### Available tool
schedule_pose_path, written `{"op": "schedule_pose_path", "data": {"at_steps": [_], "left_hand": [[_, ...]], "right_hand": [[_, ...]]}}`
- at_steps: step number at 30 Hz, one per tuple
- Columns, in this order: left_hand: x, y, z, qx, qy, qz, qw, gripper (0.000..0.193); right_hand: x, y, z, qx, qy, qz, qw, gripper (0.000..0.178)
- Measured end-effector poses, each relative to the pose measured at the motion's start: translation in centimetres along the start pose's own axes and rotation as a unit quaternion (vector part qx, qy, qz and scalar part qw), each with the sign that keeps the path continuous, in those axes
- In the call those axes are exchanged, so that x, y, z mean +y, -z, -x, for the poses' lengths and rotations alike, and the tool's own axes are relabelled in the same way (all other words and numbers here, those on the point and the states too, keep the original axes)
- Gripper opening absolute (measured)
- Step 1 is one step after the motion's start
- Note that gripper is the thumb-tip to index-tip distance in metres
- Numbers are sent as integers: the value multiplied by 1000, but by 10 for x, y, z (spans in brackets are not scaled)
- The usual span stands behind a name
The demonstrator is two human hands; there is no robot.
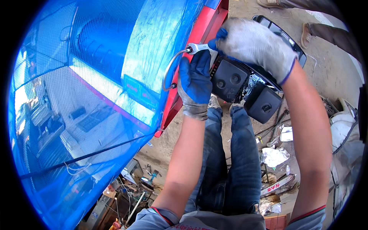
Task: The person uses a wrench to tighten bolts on a small engine attached to a blue and red machine. They repeatedly adjust the tool and reposition their hands to secure the components.
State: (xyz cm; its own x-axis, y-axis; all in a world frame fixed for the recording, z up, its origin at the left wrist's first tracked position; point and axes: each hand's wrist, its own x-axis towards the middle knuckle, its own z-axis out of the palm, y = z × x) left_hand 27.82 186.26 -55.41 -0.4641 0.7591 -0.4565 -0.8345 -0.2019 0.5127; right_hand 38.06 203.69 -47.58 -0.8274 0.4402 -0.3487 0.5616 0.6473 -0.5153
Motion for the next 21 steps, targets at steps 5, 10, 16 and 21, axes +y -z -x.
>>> {"op": "schedule_pose_path", "data": {"at_steps": [5, 10, 16, 21], "left_hand": [[-1, -3, 2, 2, 1, 9, 1000, 59], [-1, 1, 0, -20, 17, 9, 1000, 56], [-2, -5, 1, 37, -7, -58, 998, 58], [3, -1, 2, 4, 24, -70, 997, 58]], "right_hand": [[-20, -15, 15, 37, -144, -69, 986, 39], [-42, -44, 39, 124, -265, -215, 932, 35], [-61, -99, 40, 129, -310, -503, 796, 31], [-85, -95, 43, 151, -355, -611, 692, 30]]}}
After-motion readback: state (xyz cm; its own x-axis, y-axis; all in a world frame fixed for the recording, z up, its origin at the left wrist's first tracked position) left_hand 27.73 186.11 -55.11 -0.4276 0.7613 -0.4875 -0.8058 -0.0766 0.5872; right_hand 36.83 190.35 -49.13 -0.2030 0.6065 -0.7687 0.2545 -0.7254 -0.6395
